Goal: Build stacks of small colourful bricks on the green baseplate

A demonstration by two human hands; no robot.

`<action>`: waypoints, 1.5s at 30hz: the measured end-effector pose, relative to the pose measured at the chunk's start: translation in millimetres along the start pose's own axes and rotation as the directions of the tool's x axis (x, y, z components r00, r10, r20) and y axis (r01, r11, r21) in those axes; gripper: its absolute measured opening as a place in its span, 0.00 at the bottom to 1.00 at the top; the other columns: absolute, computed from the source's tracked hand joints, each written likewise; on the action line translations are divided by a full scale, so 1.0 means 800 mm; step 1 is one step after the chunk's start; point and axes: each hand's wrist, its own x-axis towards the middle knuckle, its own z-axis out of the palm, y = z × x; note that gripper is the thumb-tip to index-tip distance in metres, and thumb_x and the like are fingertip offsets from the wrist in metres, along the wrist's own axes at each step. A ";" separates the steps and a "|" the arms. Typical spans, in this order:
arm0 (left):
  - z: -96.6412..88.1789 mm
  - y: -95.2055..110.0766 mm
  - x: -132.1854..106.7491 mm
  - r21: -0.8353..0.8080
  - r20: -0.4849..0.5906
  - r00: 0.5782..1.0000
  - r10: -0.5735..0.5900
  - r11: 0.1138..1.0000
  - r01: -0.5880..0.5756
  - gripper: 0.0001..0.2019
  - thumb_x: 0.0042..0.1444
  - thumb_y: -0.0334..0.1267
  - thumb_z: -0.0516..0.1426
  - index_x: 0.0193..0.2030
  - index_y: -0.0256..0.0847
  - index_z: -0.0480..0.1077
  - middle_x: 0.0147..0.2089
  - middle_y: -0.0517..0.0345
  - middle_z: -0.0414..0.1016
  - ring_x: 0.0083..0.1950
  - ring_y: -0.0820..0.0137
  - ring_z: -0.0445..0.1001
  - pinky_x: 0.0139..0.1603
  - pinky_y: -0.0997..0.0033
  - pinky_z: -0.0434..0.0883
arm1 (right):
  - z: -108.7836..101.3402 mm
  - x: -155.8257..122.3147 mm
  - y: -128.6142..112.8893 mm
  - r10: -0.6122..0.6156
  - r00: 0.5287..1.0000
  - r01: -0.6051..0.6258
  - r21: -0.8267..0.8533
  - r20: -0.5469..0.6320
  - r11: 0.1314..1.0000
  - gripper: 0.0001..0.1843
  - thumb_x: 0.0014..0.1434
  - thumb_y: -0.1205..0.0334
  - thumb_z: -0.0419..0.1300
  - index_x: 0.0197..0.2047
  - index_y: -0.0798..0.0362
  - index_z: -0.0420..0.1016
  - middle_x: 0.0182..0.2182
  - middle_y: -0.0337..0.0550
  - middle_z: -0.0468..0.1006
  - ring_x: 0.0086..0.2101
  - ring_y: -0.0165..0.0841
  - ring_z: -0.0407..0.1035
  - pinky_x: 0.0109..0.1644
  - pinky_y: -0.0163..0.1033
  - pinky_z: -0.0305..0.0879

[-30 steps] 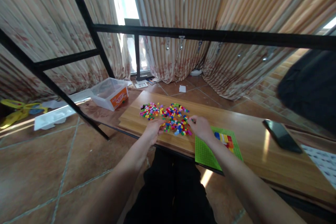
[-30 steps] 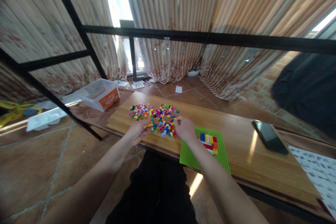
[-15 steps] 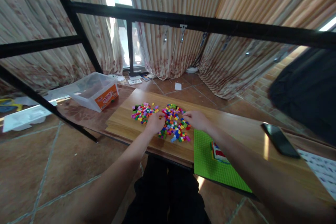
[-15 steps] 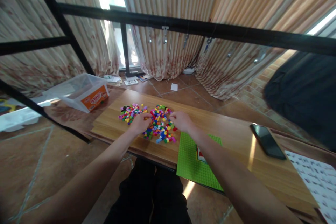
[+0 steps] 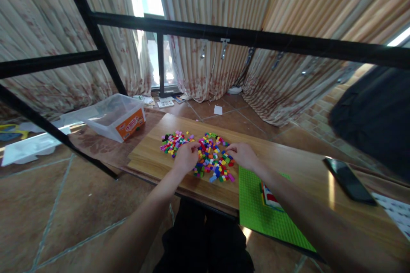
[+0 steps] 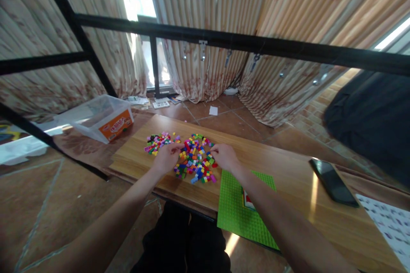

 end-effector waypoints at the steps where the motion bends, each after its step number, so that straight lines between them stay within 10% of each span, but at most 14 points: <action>1: -0.002 -0.003 -0.001 -0.012 -0.022 1.000 0.012 1.000 -0.012 0.15 0.55 0.27 0.51 0.42 0.38 0.77 0.44 0.53 0.81 0.45 0.66 0.78 0.50 0.68 0.71 | -0.001 0.003 -0.001 -0.002 1.000 0.002 0.002 -0.007 1.000 0.13 0.58 0.64 0.56 0.38 0.50 0.82 0.36 0.41 0.83 0.35 0.34 0.74 0.37 0.34 0.62; 17: -0.026 -0.049 -0.089 -0.208 -0.125 0.988 -0.089 0.976 0.061 0.12 0.56 0.34 0.52 0.44 0.38 0.74 0.43 0.52 0.79 0.40 0.67 0.77 0.44 0.67 0.73 | 0.001 -0.007 -0.018 -0.019 1.000 0.019 -0.004 -0.003 1.000 0.14 0.59 0.64 0.54 0.37 0.49 0.82 0.34 0.40 0.83 0.35 0.32 0.74 0.37 0.33 0.61; 29: -0.013 -0.052 -0.097 0.089 -0.064 0.988 0.142 0.987 -0.136 0.12 0.54 0.28 0.54 0.44 0.41 0.74 0.49 0.50 0.71 0.51 0.63 0.71 0.55 0.61 0.69 | 0.048 0.055 -0.119 -0.120 0.991 0.120 -0.001 -0.054 0.993 0.14 0.61 0.64 0.53 0.43 0.48 0.79 0.43 0.42 0.80 0.44 0.33 0.71 0.49 0.35 0.62; 35: -0.016 -0.054 -0.093 0.041 -0.041 0.993 0.107 0.994 -0.106 0.12 0.54 0.28 0.54 0.43 0.41 0.73 0.49 0.51 0.70 0.51 0.64 0.71 0.55 0.63 0.69 | 0.056 0.106 -0.134 -0.116 0.992 0.115 -0.014 -0.050 0.993 0.19 0.61 0.63 0.55 0.54 0.50 0.74 0.49 0.47 0.77 0.48 0.36 0.69 0.54 0.38 0.60; 45: -0.018 -0.056 -0.090 0.025 -0.014 0.996 0.089 0.996 -0.089 0.13 0.53 0.28 0.54 0.43 0.41 0.73 0.50 0.51 0.70 0.51 0.65 0.72 0.54 0.62 0.70 | 0.033 0.101 -0.136 -0.069 0.994 0.080 0.119 -0.088 0.990 0.14 0.61 0.65 0.52 0.42 0.55 0.79 0.43 0.48 0.80 0.45 0.35 0.71 0.51 0.36 0.61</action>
